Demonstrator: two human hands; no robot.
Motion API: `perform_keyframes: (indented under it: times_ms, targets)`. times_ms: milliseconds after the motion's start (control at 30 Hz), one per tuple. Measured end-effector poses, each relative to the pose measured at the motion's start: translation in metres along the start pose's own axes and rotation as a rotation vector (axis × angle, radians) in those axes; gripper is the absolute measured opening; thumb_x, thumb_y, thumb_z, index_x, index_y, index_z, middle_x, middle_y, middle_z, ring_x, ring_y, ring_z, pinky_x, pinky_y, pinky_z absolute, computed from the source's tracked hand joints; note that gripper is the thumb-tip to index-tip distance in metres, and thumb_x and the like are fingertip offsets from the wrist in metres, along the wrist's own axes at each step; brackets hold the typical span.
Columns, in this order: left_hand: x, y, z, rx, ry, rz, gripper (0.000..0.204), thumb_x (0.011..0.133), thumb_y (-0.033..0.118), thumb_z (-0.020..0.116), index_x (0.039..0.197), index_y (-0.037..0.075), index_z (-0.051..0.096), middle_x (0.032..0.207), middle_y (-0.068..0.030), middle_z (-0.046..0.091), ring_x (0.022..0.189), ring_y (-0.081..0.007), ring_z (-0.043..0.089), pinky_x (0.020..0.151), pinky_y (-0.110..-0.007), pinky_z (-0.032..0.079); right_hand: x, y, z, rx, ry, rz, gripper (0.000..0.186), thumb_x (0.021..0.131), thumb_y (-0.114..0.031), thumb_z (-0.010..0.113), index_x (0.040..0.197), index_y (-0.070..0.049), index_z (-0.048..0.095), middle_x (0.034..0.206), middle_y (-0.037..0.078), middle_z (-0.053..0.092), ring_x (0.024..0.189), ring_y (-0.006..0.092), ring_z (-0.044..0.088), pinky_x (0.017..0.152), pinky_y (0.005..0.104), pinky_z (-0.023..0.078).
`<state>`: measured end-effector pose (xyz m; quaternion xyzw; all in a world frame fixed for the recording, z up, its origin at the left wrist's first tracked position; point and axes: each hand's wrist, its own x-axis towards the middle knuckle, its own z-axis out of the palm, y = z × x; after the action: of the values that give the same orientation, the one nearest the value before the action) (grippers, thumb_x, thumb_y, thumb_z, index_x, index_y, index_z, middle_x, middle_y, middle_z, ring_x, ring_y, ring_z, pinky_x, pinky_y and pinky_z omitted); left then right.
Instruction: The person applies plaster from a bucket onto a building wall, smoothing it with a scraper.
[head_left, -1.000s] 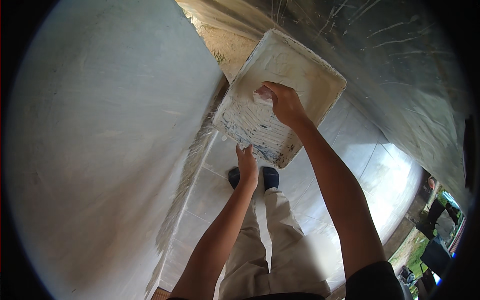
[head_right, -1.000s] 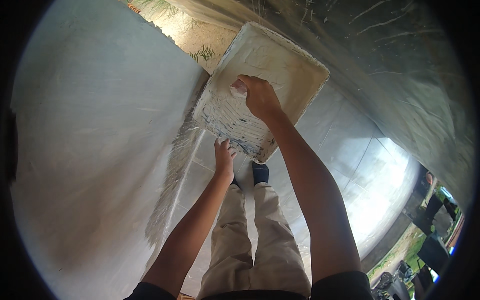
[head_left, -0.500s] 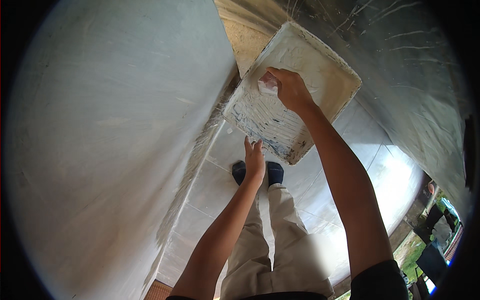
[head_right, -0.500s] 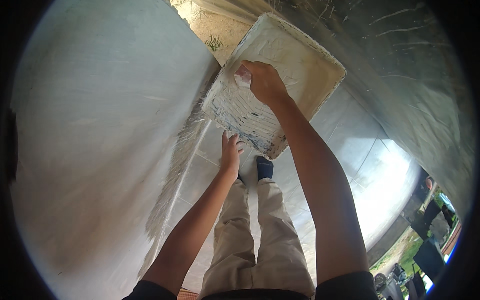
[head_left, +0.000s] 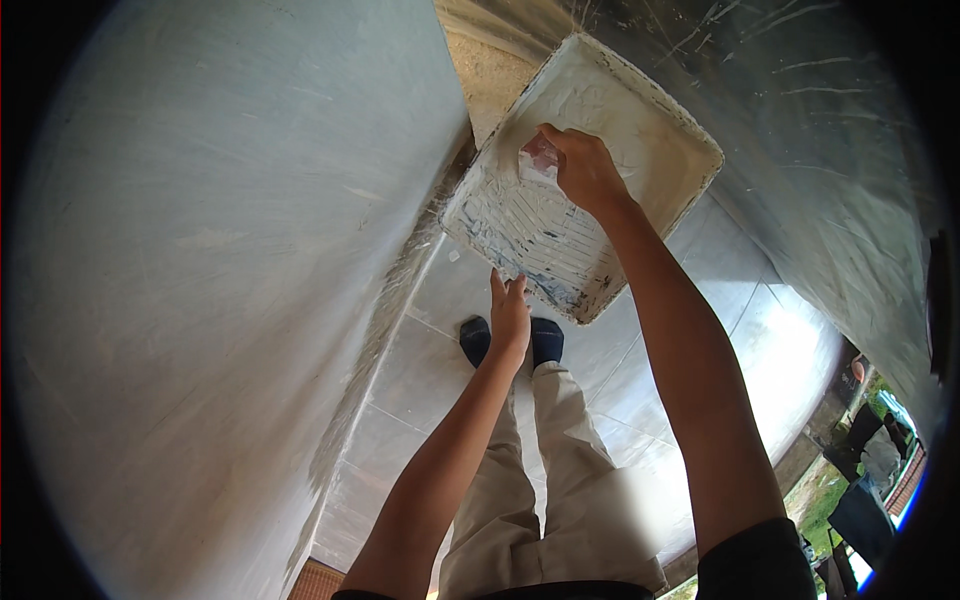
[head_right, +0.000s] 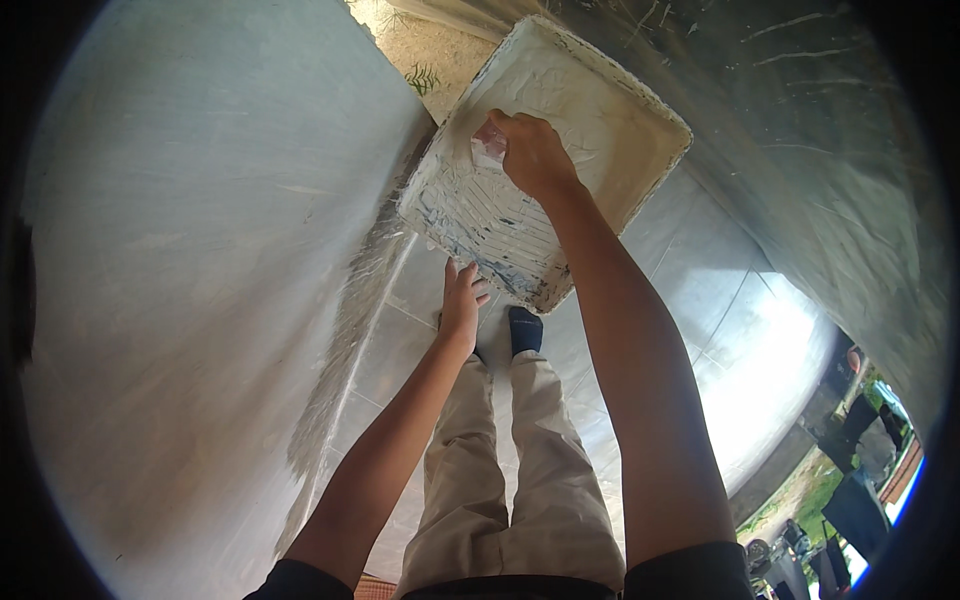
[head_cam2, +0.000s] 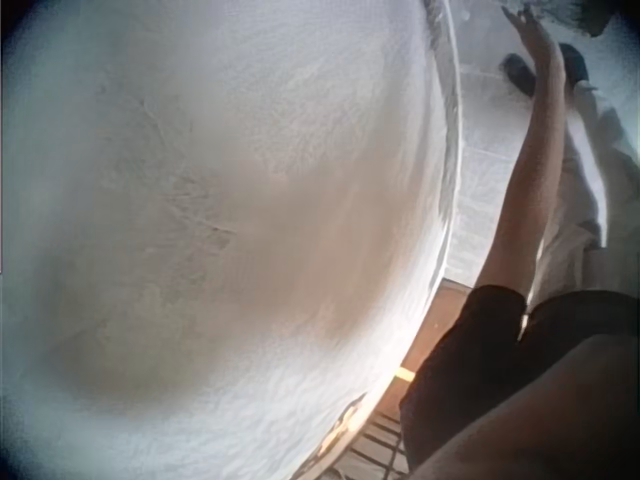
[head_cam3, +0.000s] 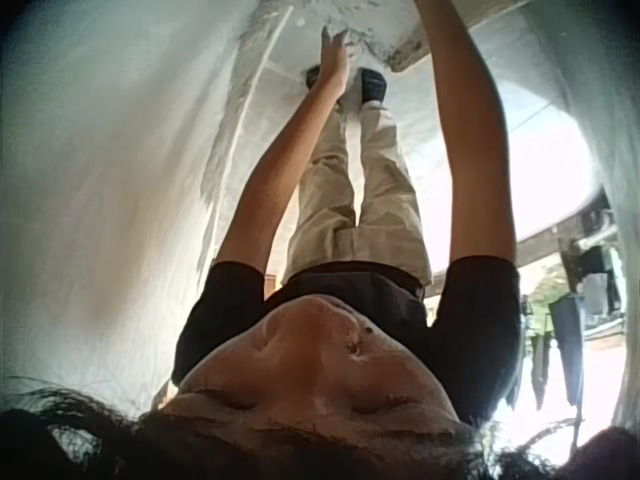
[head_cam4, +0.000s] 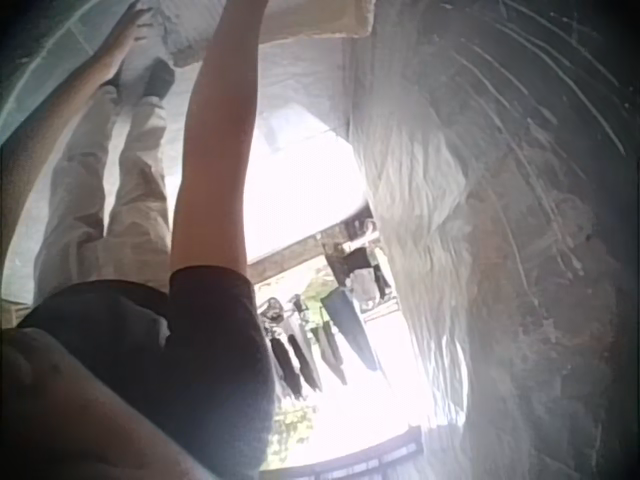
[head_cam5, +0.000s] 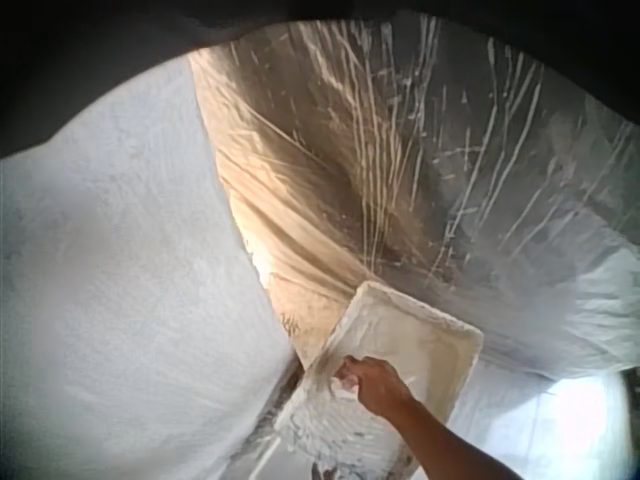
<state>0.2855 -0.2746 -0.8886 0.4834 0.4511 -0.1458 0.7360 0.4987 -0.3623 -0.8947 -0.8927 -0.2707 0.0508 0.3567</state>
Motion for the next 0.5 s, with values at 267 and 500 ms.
perform_keyframes:
  times_ms: [267,500]
  targets:
    - [-0.001,0.001,-0.004,0.031,-0.029,-0.006,0.079,0.096,0.037,0.048,0.154,0.007,0.004,0.148,-0.0232,0.034,0.129,-0.0365,0.046,0.105,-0.047,0.038,-0.045,-0.033,0.002,-0.004,-0.067,0.114,0.042,0.085,0.010,0.048,0.123,-0.003,0.061,0.098,0.019,0.069,0.090,0.0355,0.066,0.081,0.0382,0.052]
    - [0.001,0.002,-0.008,0.034,-0.030,0.023,0.075,0.096,0.036,0.046,0.154,0.007,0.007,0.149,-0.0216,0.034,0.125,-0.0358,0.050,0.103,-0.047,0.038,-0.043,-0.019,-0.037,0.087,0.281,0.094,0.047,0.080,0.015,0.047,0.121,-0.002,0.062,0.097,0.014,0.071,0.084,0.0283,0.069,0.079,0.0368,0.055]
